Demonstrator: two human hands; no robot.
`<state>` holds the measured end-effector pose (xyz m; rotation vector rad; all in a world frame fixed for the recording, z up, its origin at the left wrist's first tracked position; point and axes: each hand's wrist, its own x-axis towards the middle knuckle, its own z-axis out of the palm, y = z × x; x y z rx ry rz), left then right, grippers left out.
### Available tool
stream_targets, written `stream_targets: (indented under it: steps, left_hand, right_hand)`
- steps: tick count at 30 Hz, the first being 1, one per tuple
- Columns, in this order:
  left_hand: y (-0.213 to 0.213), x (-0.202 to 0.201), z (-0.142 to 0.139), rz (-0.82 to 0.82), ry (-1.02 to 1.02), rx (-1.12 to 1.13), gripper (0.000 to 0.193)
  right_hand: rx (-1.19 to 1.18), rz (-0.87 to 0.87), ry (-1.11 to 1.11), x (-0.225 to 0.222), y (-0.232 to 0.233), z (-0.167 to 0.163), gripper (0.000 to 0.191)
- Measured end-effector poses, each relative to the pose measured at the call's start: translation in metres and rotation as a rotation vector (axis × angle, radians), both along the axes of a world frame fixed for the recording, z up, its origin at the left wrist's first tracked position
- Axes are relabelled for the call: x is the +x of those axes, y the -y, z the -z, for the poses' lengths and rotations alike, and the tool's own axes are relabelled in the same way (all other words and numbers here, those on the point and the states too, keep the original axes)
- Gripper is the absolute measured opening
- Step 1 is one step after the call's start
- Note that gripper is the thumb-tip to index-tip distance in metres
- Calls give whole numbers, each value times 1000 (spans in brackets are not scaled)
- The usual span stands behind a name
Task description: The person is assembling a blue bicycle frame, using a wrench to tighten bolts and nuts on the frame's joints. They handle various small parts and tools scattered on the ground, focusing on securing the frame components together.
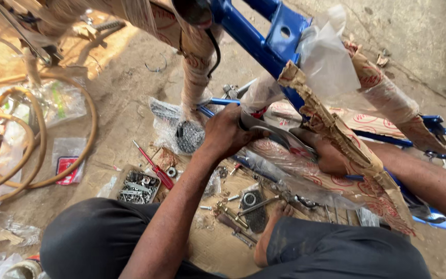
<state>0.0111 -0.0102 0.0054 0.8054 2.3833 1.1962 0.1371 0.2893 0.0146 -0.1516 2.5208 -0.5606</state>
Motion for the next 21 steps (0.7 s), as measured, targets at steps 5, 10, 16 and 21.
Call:
stream_targets:
  steps: [5,10,16,21]
  left_hand:
    - [1,-1,5,8,-60,39,53]
    - [0,-3,9,-19,-81,77,57]
    - [0,-2,10,14,-81,98,56]
    - [-1,-1,6,-17,35,10,59]
  right_hand:
    - [30,2,75,4,4,-3,57]
    - [-190,358,408,-18,-9,-6,56]
    - [116,-122,-116,10,8,1,55]
    - [-287,520,529,-23,-7,-14,54]
